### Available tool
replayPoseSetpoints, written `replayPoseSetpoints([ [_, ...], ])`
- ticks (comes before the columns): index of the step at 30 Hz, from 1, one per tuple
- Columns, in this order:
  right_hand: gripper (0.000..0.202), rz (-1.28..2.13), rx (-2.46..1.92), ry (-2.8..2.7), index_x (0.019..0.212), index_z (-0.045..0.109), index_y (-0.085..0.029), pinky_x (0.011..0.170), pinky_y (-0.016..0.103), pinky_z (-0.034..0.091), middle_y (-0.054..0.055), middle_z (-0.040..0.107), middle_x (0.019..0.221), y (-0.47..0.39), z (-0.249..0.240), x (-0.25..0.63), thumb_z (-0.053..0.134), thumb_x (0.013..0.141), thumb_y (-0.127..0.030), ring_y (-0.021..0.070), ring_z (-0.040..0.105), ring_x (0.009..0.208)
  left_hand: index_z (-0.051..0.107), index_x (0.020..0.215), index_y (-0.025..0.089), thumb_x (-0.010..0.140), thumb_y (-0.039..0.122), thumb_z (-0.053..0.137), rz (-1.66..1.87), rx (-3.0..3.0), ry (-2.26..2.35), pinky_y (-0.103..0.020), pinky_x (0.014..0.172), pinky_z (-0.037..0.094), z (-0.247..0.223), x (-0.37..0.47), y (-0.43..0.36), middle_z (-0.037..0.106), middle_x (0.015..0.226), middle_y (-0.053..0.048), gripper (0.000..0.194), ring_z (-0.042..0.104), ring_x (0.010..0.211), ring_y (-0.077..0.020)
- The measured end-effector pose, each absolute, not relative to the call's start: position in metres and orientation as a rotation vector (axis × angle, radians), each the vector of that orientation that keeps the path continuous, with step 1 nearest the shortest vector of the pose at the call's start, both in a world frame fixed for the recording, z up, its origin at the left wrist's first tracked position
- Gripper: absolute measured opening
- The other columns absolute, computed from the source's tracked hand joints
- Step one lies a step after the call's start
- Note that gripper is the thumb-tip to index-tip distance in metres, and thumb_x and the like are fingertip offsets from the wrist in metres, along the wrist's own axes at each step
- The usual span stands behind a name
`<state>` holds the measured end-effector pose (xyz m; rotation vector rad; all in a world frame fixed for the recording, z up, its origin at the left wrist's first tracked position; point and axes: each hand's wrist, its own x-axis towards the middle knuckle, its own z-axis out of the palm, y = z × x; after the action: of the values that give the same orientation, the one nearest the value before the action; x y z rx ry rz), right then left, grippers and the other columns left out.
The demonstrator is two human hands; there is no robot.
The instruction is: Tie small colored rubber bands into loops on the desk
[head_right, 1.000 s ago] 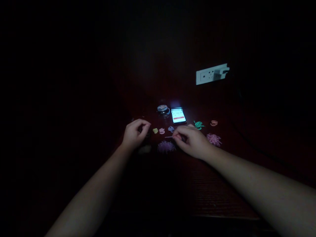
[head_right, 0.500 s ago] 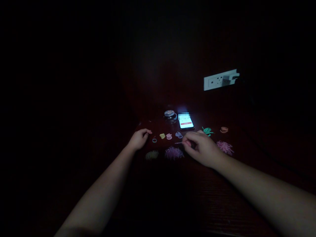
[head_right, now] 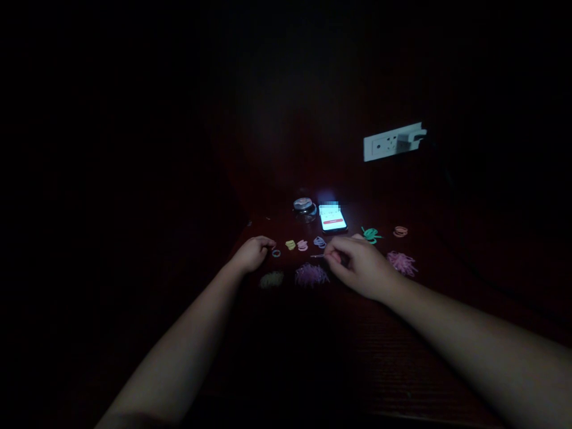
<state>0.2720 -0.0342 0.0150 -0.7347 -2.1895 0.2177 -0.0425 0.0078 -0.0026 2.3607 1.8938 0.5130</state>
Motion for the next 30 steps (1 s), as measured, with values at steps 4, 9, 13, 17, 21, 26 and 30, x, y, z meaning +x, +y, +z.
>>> replayPoseSetpoints([
  [4,0.015,0.219,-0.73,-2.183,0.076,0.06,-0.02,0.063,0.03,0.039,-0.001,0.057,0.063,-0.0341,0.0146,0.2718,0.054,0.088,-0.024,0.0144,0.05,0.06,0.072,0.11,0.013,0.08,0.008,0.045,0.521,2.33,1.99,-0.032,0.107,0.043,-0.0031,-0.045,0.0077,0.069,0.119,-0.01,0.041,0.062,0.113,-0.0213],
  [9,0.015,0.23,-0.729,-2.182,0.075,0.059,-0.019,0.064,0.03,0.038,-0.001,0.057,0.063,-0.0345,0.0152,0.2716,0.054,0.088,-0.024,0.0143,0.05,0.06,0.071,0.112,0.018,0.085,0.013,0.046,0.553,2.351,1.974,-0.028,0.105,0.044,-0.0013,-0.0429,0.0051,0.068,0.119,-0.006,0.037,0.062,0.111,-0.018],
  [13,0.015,0.247,-0.736,-2.181,0.075,0.059,-0.019,0.064,0.029,0.037,-0.001,0.057,0.063,-0.0356,0.0172,0.2704,0.054,0.088,-0.024,0.0137,0.05,0.059,0.073,0.106,0.021,0.086,0.017,0.05,0.517,2.338,1.982,-0.028,0.103,0.045,-0.0031,-0.0438,0.0067,0.07,0.116,-0.004,0.031,0.063,0.109,-0.018],
  [17,0.014,0.252,-0.732,-2.188,0.075,0.059,-0.019,0.066,0.029,0.036,-0.002,0.057,0.063,-0.0361,0.0184,0.2697,0.054,0.087,-0.023,0.0131,0.05,0.059,0.073,0.106,0.02,0.088,0.023,0.052,0.497,2.266,2.089,-0.029,0.099,0.046,-0.0053,-0.0474,0.0091,0.07,0.115,-0.007,0.028,0.064,0.106,-0.0198],
  [21,0.013,0.246,-0.724,-2.187,0.075,0.058,-0.019,0.067,0.029,0.036,-0.002,0.056,0.063,-0.0357,0.0177,0.2703,0.054,0.087,-0.022,0.0126,0.05,0.059,0.073,0.1,0.023,0.086,0.033,0.059,0.508,2.211,2.178,-0.029,0.092,0.048,-0.0058,-0.0476,0.0094,0.071,0.11,-0.006,0.022,0.065,0.099,-0.0204],
  [26,0.014,0.237,-0.713,-2.195,0.075,0.059,-0.019,0.066,0.029,0.037,-0.002,0.057,0.063,-0.0346,0.0158,0.2713,0.054,0.087,-0.022,0.0127,0.05,0.06,0.071,0.088,0.021,0.086,0.031,0.057,0.515,2.162,2.271,-0.027,0.084,0.049,-0.0074,-0.0446,0.0124,0.071,0.102,-0.007,0.016,0.065,0.089,-0.0187],
  [30,0.015,0.237,-0.705,-2.193,0.075,0.06,-0.019,0.066,0.029,0.037,-0.002,0.057,0.063,-0.0341,0.0154,0.2715,0.054,0.088,-0.023,0.0131,0.05,0.06,0.069,0.087,0.017,0.088,0.027,0.054,0.513,2.119,2.347,-0.028,0.086,0.049,-0.0068,-0.0428,0.0141,0.07,0.104,-0.011,0.018,0.065,0.091,-0.0205],
])
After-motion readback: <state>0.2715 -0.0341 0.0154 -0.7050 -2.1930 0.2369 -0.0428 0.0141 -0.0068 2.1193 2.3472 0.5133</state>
